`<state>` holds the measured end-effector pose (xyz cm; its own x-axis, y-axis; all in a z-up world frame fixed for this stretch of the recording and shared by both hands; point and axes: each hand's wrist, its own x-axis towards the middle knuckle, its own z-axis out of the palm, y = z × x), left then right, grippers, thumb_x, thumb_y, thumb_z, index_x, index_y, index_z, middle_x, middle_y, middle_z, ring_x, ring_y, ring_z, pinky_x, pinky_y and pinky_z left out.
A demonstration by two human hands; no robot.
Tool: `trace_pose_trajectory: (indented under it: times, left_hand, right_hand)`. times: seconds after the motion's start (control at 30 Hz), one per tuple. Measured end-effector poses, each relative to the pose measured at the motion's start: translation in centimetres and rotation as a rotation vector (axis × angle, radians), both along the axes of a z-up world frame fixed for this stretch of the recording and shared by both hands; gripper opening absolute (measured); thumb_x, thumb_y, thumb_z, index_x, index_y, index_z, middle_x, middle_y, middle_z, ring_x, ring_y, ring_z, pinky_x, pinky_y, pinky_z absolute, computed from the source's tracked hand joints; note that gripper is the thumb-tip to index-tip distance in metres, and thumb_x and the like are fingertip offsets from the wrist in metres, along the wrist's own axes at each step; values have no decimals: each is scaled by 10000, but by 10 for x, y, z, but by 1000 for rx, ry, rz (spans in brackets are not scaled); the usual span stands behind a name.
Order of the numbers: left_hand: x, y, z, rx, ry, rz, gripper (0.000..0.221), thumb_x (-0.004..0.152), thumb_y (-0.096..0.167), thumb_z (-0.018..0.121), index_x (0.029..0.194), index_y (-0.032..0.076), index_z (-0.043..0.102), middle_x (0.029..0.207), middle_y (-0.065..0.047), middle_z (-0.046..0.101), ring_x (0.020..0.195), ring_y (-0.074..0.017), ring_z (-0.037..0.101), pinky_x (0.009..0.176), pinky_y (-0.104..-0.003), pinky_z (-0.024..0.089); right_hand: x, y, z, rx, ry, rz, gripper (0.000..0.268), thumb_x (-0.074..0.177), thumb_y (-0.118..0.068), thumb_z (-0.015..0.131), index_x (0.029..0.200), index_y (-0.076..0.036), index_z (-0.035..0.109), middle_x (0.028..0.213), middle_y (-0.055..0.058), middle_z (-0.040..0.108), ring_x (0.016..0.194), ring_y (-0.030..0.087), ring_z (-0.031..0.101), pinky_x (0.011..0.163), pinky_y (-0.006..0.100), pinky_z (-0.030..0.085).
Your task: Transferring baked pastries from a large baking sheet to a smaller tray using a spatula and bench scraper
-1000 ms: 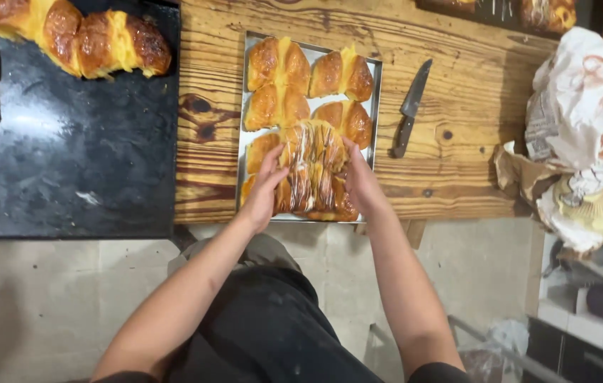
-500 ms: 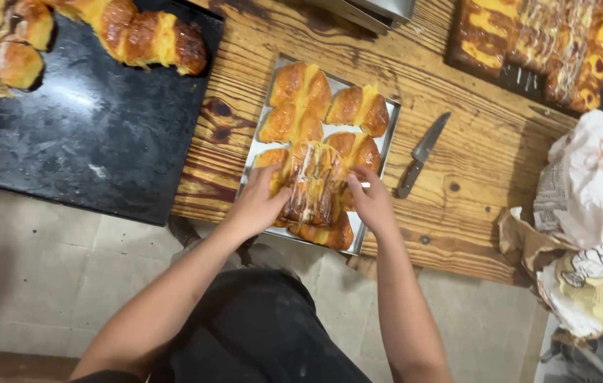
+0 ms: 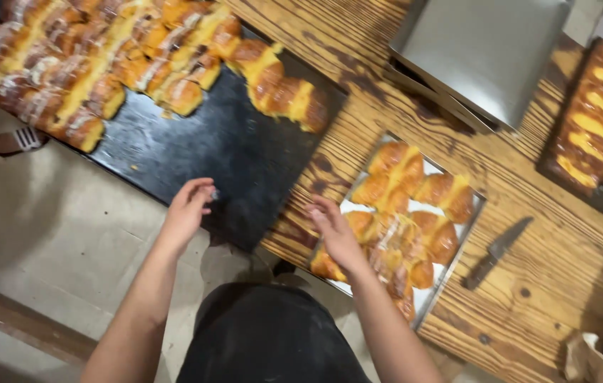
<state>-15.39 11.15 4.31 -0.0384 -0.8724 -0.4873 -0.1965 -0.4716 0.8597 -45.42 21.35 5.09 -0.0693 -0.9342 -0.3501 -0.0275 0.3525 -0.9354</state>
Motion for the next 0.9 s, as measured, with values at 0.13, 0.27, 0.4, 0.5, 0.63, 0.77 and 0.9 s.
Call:
trace_pose_trajectory:
  times: [0.13,0.27,0.4,0.5,0.63,0.77,0.9]
  left_hand:
    - [55,-63,-17,-43,-15,58,344,1046,221,546,1318,25,624,1243,-229,639,1112,-302,601,888,-405,565]
    - [95,-121,-52,-77,33,54,337,1042,207,568,1318,20,614,1245,-227,632,1112,-296,596,882,-391,560]
    - [118,-161,-66,-61,62,-14,330,1029,183,587,1311,15,621,1249,-261,649,1124,-332,622,866,-407,563]
    - [133,-179,-68,-15,91,-33,312,1009,167,598,1295,49,640,1222,-229,668,1089,-292,630,860,-383,568]
    - [143,-194,-39,34,133,-52,305,1014,175,584,1292,56,631,1228,-192,666,1083,-231,600,862,-345,551]
    - [146,-205,-38,57,189,-67,298,1007,170,585,1280,62,636,1223,-181,659,1063,-214,583,845,-323,543]
    - [146,-215,-41,50,217,-102,282,1006,148,595,1268,62,651,1206,-193,661,1027,-217,587,832,-328,559]
  right_hand:
    - [93,-92,-22,107,-269,-48,547,1080,-302,492,1547,-38,382,1489,266,494,1396,430,476,1111,574,412]
    - [168,-197,-30,194,-425,-234,672,1092,-371,458,1603,-1,225,1615,295,284,1509,461,279,1204,608,250]
    - [202,-293,-52,195,-414,-393,732,1105,-410,407,1624,3,98,1658,283,162,1535,451,213,1222,618,183]
    - [219,-340,-43,217,-427,-491,740,1058,-459,512,1611,-75,205,1614,213,299,1478,418,345,1214,603,229]
    - [213,-360,-41,339,-512,-552,848,1036,-585,462,1650,-102,133,1652,197,198,1536,437,191,1219,566,190]
    - [221,-370,-9,398,-567,-532,877,1001,-667,425,1613,-68,234,1502,147,357,1402,352,373,1153,488,310]
    - [208,-361,-79,329,-533,-498,898,1018,-652,472,1636,-72,177,1648,186,203,1527,418,224,1194,554,268]
